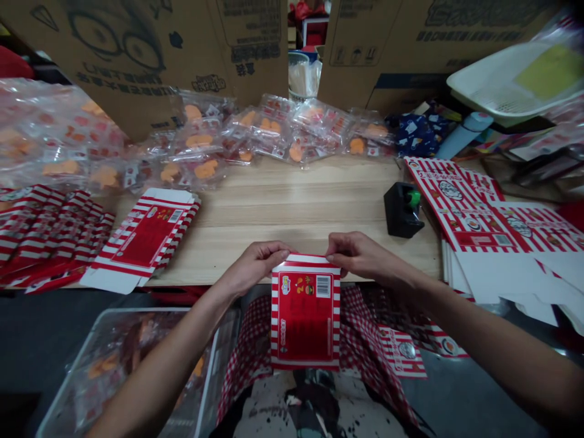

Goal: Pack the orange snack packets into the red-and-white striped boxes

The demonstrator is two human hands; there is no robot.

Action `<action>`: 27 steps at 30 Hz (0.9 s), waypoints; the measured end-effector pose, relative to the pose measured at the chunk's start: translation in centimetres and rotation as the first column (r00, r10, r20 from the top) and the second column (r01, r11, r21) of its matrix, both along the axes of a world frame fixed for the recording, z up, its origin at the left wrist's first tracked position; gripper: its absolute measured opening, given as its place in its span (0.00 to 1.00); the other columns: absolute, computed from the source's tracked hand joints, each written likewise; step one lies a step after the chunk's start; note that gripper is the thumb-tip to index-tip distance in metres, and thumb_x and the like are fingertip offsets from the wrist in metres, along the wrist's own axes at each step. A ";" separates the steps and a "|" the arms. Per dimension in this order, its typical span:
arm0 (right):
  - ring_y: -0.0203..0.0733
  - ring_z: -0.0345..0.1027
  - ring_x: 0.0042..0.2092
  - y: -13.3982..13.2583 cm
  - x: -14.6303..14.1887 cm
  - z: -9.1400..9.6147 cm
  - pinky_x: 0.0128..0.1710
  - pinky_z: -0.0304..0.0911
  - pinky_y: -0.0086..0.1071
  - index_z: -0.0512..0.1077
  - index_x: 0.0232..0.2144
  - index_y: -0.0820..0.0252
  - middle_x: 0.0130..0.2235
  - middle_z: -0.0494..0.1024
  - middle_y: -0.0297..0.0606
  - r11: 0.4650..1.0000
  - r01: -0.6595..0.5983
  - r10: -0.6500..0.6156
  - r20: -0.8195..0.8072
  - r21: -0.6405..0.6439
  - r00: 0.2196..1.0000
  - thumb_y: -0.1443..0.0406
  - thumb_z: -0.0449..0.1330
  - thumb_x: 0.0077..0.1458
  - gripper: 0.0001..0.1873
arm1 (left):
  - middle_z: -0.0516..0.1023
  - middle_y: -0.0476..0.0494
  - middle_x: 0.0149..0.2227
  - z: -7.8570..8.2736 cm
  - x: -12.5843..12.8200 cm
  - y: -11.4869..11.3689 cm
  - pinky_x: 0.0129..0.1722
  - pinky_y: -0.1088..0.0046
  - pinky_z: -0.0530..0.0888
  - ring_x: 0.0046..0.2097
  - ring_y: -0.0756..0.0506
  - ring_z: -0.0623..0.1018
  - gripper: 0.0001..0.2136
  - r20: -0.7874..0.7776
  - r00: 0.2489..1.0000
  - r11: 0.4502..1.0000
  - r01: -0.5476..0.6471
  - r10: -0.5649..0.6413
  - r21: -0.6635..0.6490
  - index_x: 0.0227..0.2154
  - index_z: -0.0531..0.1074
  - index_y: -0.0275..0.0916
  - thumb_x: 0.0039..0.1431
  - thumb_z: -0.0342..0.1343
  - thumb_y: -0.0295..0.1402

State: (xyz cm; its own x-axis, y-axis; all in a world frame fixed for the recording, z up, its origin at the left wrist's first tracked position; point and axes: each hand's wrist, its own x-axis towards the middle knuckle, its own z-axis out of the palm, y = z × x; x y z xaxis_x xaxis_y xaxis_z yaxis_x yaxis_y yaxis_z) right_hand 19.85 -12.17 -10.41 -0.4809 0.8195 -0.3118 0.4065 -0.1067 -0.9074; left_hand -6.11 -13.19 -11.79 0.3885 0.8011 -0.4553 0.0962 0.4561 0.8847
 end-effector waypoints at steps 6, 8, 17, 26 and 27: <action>0.37 0.65 0.26 0.5 0.4 0.4 0.27 0.61 0.32 0.67 0.24 0.59 0.23 0.72 0.33 0.994 -0.016 0.011 -0.045 -0.107 0.999 0.64 0.60 0.49 0.06 | 0.81 0.50 0.30 -0.6 -0.1 0.3 0.33 0.75 0.70 0.30 0.51 0.76 0.12 0.059 0.997 0.999 -0.041 0.040 0.011 0.35 0.79 0.40 0.52 0.68 0.41; 0.36 0.63 0.26 0.4 0.6 0.5 0.27 0.57 0.31 0.67 0.24 0.59 0.23 0.71 0.33 0.995 -0.057 0.052 0.057 0.084 0.997 0.66 0.59 0.50 0.05 | 0.82 0.48 0.32 -0.8 -0.2 -0.1 0.37 0.73 0.71 0.33 0.50 0.77 0.11 0.025 0.998 0.991 -0.066 0.064 0.113 0.34 0.80 0.40 0.54 0.66 0.42; 0.39 0.68 0.34 -0.5 2.5 0.1 0.35 0.61 0.32 0.71 0.36 0.59 0.35 0.77 0.37 0.953 -0.209 0.193 0.091 0.220 0.977 0.65 0.55 0.60 0.05 | 0.83 0.43 0.43 -1.6 -0.7 -2.1 0.42 0.69 0.75 0.40 0.47 0.79 0.18 -0.087 0.996 0.943 0.029 0.000 0.330 0.48 0.78 0.40 0.56 0.66 0.40; 0.37 0.63 0.30 0.6 1.8 1.5 0.30 0.57 0.30 0.66 0.33 0.59 0.30 0.73 0.35 0.961 -0.180 0.166 0.083 0.209 0.983 0.64 0.56 0.59 0.04 | 0.83 0.43 0.43 1.8 3.7 -0.4 0.45 0.68 0.74 0.42 0.46 0.79 0.14 -0.117 0.991 0.951 0.102 -0.070 0.293 0.43 0.80 0.40 0.57 0.64 0.40; 0.37 0.62 0.29 1.3 2.0 2.0 0.28 0.55 0.29 0.66 0.32 0.59 0.29 0.72 0.34 0.954 -0.238 0.213 0.149 0.180 0.966 0.64 0.57 0.59 0.05 | 0.83 0.43 0.44 2.2 4.2 -0.3 0.46 0.67 0.74 0.43 0.45 0.79 0.14 -0.126 0.988 0.950 0.121 -0.088 0.288 0.44 0.80 0.40 0.58 0.63 0.40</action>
State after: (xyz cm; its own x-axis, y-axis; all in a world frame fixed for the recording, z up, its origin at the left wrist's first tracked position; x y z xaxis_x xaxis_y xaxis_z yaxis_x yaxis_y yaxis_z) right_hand 21.87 -10.88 -8.44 -0.6272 0.7451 -0.2268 0.5120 0.1749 -0.8410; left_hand -1.91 -13.52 -9.57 0.4380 0.8634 -0.2505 0.2338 0.1597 0.9591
